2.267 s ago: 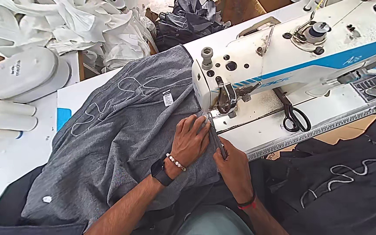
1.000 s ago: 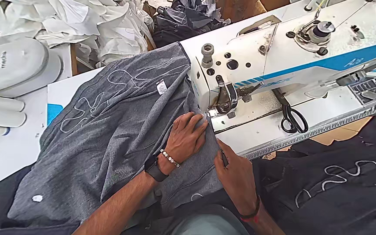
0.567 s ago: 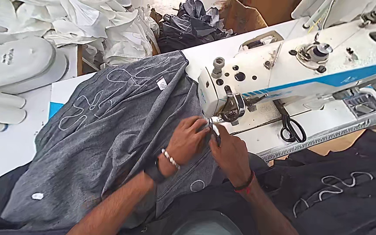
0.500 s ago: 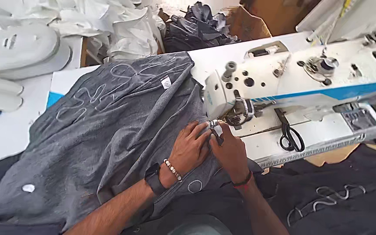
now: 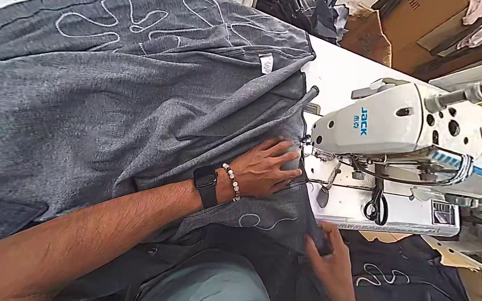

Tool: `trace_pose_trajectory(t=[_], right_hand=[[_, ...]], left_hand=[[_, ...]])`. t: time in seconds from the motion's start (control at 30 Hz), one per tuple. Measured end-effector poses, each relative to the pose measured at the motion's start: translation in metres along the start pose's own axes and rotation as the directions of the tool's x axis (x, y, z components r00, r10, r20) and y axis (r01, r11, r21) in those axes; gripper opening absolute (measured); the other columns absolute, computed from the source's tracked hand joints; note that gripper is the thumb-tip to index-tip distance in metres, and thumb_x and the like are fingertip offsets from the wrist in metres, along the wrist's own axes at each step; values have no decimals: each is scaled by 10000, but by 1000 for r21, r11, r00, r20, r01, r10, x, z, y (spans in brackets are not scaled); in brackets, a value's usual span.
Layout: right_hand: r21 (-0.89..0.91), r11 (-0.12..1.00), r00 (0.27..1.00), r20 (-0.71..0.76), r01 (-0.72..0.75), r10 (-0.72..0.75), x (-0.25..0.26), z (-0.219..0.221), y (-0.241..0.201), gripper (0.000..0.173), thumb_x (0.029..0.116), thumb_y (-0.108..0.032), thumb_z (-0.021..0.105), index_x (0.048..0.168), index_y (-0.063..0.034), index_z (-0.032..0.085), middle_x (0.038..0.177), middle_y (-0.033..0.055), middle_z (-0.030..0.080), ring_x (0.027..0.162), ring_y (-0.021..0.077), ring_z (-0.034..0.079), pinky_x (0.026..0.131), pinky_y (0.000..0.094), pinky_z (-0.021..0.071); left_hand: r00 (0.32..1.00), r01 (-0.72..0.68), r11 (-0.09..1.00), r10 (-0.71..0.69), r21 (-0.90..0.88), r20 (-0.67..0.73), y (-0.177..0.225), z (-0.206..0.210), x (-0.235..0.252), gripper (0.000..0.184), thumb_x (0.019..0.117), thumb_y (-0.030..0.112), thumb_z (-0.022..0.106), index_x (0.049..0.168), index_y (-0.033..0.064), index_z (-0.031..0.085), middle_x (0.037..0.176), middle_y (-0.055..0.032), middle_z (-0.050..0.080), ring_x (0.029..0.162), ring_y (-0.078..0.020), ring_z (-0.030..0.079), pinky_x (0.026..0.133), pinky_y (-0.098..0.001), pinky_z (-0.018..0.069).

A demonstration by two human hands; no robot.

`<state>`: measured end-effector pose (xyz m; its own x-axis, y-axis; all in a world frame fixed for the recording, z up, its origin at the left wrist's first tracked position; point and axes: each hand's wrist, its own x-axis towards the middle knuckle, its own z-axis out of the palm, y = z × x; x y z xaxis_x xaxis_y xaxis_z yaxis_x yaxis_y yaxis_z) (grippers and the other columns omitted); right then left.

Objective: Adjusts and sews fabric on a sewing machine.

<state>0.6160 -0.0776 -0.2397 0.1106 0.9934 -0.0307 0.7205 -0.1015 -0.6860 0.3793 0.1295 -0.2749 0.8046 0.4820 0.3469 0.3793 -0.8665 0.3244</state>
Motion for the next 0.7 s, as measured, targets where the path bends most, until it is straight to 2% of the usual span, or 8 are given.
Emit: trace_pose_trajectory(t=[0.07, 0.2, 0.3, 0.37, 0.43, 0.5, 0.57, 0.7], right_hand=[[-34, 995, 993, 84, 89, -86, -19, 2, -18, 244, 899, -188, 665, 1129, -114, 631, 939, 3, 712, 789, 16, 674, 684, 214, 586], [-229, 902, 877, 408, 366, -253, -32, 61, -40, 160, 907, -112, 595, 970, -196, 716, 905, 44, 654, 630, 176, 639, 463, 348, 529], [-282, 934, 676, 734, 220, 63, -15, 92, -42, 284, 930, -65, 642, 1208, -66, 698, 1129, 217, 704, 939, 408, 720, 743, 585, 598], [-81, 980, 561, 827, 182, -35, 5, 76, -54, 262, 956, -172, 648, 1195, -78, 699, 1102, 176, 721, 1024, 368, 702, 850, 592, 564], [167, 971, 773, 587, 174, -239, 23, 48, -70, 194, 1011, -237, 593, 1050, -133, 752, 935, 30, 737, 856, 171, 714, 755, 424, 602], [133, 986, 984, 135, 101, -119, 45, 26, -83, 252, 1049, -246, 542, 1075, -113, 754, 885, -1, 721, 750, 93, 685, 669, 323, 602], [-40, 997, 979, -199, -60, 51, 75, 21, -74, 253, 1044, -229, 553, 1149, -105, 747, 954, 43, 725, 773, 141, 696, 677, 357, 603], [-97, 962, 933, -286, -254, 217, 103, 42, -57, 243, 991, -364, 660, 1086, -174, 779, 912, 7, 726, 736, 175, 675, 646, 434, 562]], left_hand=[[998, -70, 998, 70, 0, -3, -2, -1, 1, 381, 1078, 350, 408, 1332, 313, 689, 1446, -72, 602, 1419, -297, 473, 1197, -492, 331], [983, -182, 983, 182, -26, -10, 2, -4, 0, 301, 1049, 272, 490, 1151, 196, 762, 1288, -70, 678, 1283, -258, 585, 1118, -442, 442], [990, -135, 990, 136, -33, 39, 9, -10, -2, 304, 1021, 260, 506, 1171, 205, 764, 1367, -60, 645, 1344, -254, 538, 1138, -465, 410], [995, -88, 996, 89, -24, 54, 12, -11, -8, 327, 1021, 259, 498, 1237, 244, 744, 1419, -48, 617, 1378, -254, 510, 1152, -486, 388], [996, -58, 998, 58, -9, 65, 14, -12, -10, 355, 1030, 270, 483, 1294, 284, 720, 1423, -49, 606, 1376, -258, 501, 1149, -492, 379], [994, -61, 998, 61, -1, 85, 15, -14, -8, 358, 1035, 288, 473, 1295, 298, 719, 1405, -62, 612, 1365, -269, 502, 1137, -502, 372], [991, -78, 997, 77, 4, 107, 17, -14, -4, 346, 1036, 303, 484, 1285, 304, 724, 1390, -64, 618, 1350, -269, 513, 1126, -505, 376], [987, -121, 993, 119, 11, 110, 15, -17, 2, 296, 1026, 299, 520, 1195, 287, 762, 1331, -52, 652, 1300, -276, 543, 1082, -508, 405]])
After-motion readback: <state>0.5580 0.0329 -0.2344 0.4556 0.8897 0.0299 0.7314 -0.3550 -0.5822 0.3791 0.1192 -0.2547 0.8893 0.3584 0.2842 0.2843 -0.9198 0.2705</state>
